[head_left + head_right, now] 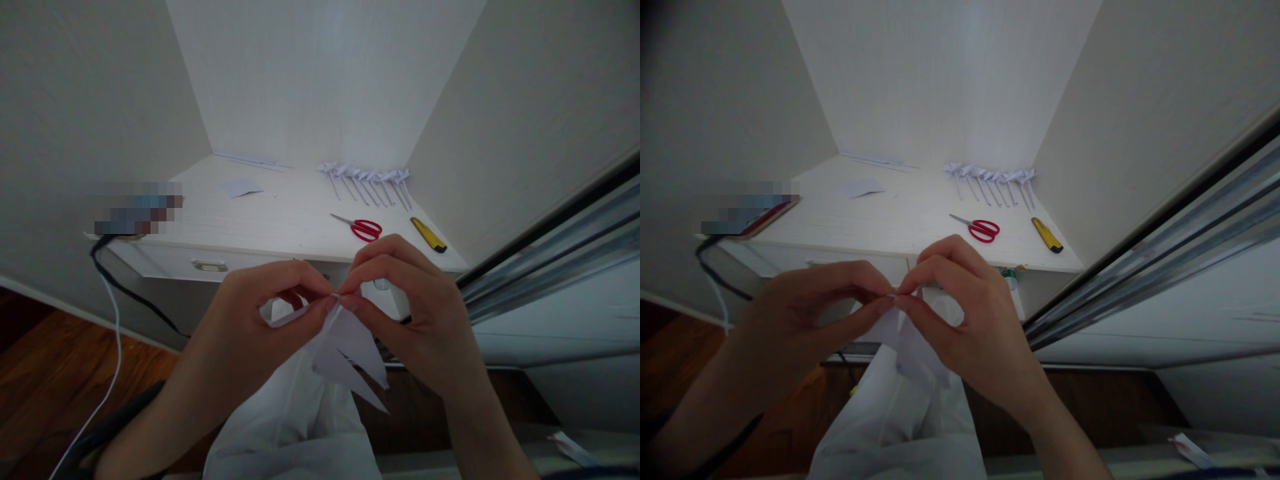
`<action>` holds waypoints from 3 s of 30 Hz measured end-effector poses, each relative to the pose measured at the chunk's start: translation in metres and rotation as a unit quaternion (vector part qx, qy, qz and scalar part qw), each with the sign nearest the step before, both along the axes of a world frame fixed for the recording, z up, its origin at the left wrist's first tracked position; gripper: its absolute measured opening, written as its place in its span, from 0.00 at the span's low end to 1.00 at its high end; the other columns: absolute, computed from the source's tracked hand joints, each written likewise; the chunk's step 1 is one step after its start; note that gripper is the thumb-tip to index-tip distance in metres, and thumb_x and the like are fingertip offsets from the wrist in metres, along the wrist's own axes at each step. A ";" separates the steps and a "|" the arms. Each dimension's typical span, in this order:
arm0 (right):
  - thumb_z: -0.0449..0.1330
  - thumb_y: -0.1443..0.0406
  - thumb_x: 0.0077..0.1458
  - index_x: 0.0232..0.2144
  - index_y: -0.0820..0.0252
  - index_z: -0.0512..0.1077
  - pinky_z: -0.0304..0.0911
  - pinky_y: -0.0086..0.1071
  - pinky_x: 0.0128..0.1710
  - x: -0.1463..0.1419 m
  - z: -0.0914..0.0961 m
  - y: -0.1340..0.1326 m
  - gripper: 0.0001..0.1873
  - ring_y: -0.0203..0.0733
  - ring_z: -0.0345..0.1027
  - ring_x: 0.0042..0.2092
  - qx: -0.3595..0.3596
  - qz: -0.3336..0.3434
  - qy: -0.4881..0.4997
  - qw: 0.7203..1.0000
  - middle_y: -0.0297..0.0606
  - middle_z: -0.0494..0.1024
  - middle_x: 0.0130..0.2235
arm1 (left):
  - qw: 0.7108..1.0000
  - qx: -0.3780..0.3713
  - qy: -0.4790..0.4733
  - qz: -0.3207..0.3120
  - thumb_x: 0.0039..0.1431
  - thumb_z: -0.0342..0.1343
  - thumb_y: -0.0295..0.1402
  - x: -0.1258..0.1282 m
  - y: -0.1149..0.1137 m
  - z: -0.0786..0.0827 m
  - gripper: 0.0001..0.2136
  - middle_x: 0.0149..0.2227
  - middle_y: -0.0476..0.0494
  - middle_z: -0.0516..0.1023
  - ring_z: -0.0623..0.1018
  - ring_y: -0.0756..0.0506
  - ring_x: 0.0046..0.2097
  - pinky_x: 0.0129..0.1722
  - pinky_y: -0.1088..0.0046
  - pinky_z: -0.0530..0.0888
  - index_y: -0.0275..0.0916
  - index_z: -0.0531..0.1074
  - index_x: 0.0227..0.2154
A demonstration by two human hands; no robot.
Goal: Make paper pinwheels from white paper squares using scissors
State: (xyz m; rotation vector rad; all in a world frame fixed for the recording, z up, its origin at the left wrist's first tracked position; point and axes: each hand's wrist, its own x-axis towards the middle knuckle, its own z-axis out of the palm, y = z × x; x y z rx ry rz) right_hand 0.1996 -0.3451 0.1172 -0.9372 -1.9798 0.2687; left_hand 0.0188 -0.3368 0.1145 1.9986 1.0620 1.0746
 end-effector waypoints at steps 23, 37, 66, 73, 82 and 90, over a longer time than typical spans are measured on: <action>0.65 0.73 0.50 0.26 0.61 0.72 0.61 0.25 0.37 -0.003 -0.004 -0.001 0.06 0.31 0.66 0.36 -0.036 -0.018 0.038 0.998 0.31 0.71 0.32 | 0.997 0.049 0.060 0.024 0.52 0.58 0.25 0.002 -0.004 -0.001 0.05 0.24 0.59 0.77 0.73 0.55 0.26 0.28 0.83 0.67 0.42 0.74 0.24; 0.63 0.74 0.48 0.26 0.61 0.69 0.61 0.28 0.37 -0.017 -0.004 -0.003 0.06 0.33 0.66 0.35 0.022 -0.071 0.034 0.997 0.32 0.70 0.31 | 0.992 0.096 0.057 0.061 0.55 0.55 0.26 0.003 -0.008 -0.001 0.04 0.28 0.54 0.77 0.75 0.51 0.31 0.33 0.76 0.70 0.43 0.72 0.29; 0.67 0.70 0.48 0.27 0.58 0.74 0.65 0.30 0.36 0.001 -0.007 0.010 0.05 0.34 0.66 0.35 -0.126 0.163 0.193 0.959 0.32 0.71 0.31 | 0.999 0.008 -0.044 0.004 0.52 0.58 0.24 0.005 -0.013 0.008 0.07 0.23 0.57 0.77 0.73 0.54 0.25 0.28 0.83 0.70 0.43 0.73 0.24; 0.66 0.67 0.51 0.28 0.57 0.74 0.65 0.31 0.34 -0.001 -0.008 0.005 0.03 0.36 0.66 0.34 -0.096 0.133 0.186 0.969 0.33 0.71 0.32 | 0.995 0.094 0.028 0.033 0.53 0.57 0.24 0.002 -0.019 0.013 0.06 0.26 0.57 0.80 0.76 0.54 0.27 0.29 0.82 0.71 0.43 0.74 0.26; 0.67 0.63 0.50 0.26 0.59 0.75 0.66 0.31 0.34 0.004 -0.007 0.011 0.05 0.35 0.68 0.33 -0.130 0.198 0.199 0.951 0.34 0.72 0.31 | 0.997 0.064 0.031 0.009 0.52 0.58 0.25 0.001 -0.019 0.016 0.06 0.25 0.60 0.80 0.76 0.56 0.25 0.28 0.86 0.70 0.43 0.75 0.23; 0.68 0.64 0.49 0.26 0.59 0.75 0.65 0.30 0.34 0.005 -0.008 0.013 0.05 0.35 0.68 0.34 -0.150 0.223 0.203 0.942 0.33 0.72 0.31 | 0.999 0.034 0.017 0.006 0.50 0.58 0.24 0.003 -0.019 0.016 0.07 0.23 0.59 0.78 0.74 0.56 0.24 0.26 0.85 0.70 0.43 0.73 0.22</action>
